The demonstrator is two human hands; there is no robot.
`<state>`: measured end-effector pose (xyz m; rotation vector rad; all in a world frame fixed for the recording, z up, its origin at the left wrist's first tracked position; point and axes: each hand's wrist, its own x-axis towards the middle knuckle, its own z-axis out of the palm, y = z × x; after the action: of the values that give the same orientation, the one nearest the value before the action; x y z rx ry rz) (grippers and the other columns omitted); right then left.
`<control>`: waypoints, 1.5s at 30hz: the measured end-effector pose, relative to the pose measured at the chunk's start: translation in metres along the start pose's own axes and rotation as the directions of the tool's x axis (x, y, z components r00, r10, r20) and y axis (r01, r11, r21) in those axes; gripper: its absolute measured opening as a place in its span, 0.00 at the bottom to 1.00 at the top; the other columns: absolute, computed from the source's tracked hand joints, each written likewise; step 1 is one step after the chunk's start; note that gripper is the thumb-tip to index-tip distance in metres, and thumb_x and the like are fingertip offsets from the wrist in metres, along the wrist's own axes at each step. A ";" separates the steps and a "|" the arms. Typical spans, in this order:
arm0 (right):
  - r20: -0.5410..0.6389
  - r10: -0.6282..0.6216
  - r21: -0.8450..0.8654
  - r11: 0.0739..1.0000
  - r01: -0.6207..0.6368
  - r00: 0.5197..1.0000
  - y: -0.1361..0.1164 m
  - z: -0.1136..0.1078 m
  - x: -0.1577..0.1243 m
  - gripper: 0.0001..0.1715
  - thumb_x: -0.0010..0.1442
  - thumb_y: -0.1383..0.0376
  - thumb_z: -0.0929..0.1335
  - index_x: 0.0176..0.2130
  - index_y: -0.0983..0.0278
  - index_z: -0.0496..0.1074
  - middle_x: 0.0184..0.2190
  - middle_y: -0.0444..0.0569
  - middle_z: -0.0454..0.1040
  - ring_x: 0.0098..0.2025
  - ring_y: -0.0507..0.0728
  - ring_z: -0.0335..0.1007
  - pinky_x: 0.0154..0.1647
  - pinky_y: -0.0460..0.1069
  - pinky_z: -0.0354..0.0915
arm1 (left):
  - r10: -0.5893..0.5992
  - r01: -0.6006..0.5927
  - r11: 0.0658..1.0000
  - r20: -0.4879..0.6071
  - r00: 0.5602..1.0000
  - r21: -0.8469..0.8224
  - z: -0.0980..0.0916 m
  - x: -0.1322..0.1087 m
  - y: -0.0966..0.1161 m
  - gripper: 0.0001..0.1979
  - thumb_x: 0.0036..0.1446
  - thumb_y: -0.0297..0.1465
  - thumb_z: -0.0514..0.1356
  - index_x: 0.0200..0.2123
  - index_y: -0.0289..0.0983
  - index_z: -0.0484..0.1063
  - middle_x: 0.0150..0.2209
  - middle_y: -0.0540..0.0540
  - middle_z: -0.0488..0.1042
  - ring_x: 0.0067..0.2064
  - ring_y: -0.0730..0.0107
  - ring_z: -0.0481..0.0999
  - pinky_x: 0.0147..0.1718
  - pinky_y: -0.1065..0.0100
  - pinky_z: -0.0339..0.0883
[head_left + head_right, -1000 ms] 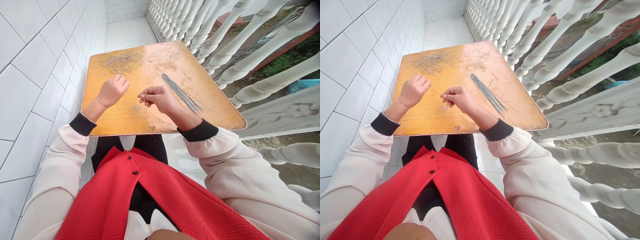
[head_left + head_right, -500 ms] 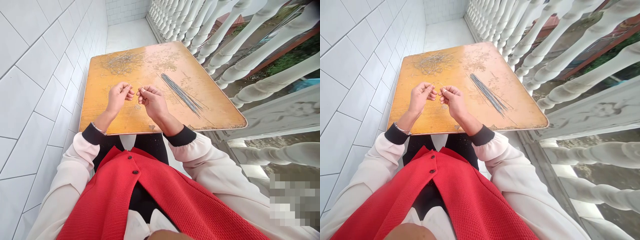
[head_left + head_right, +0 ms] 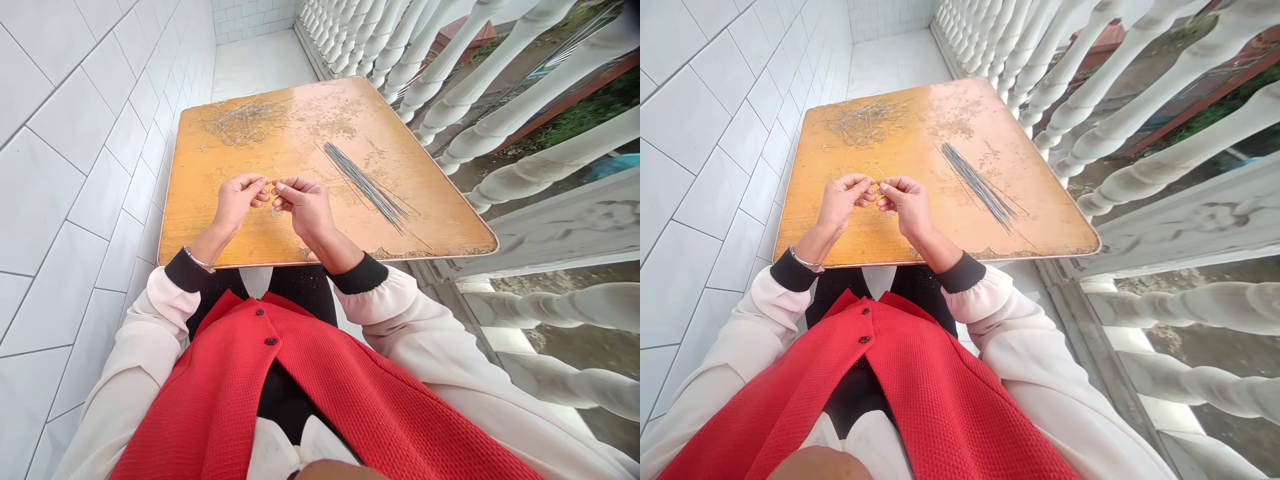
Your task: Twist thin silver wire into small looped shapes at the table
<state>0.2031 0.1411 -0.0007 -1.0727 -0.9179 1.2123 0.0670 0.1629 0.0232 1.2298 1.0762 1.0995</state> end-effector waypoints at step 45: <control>0.039 -0.026 -0.014 1.000 0.027 0.999 0.022 -0.004 -0.006 0.09 0.48 0.63 0.78 0.28 0.62 0.76 0.26 0.41 0.75 0.22 0.45 0.62 0.24 0.44 0.60 | -0.097 0.099 0.995 0.122 0.988 -0.010 -0.013 -0.023 -0.022 0.09 0.53 0.16 0.61 0.33 0.35 0.74 0.25 0.54 0.76 0.26 0.81 0.73 0.32 0.73 0.65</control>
<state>0.2004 0.1356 -0.0226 -1.0489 -0.9692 1.2093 0.0513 0.1417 0.0009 1.2025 1.0223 0.9454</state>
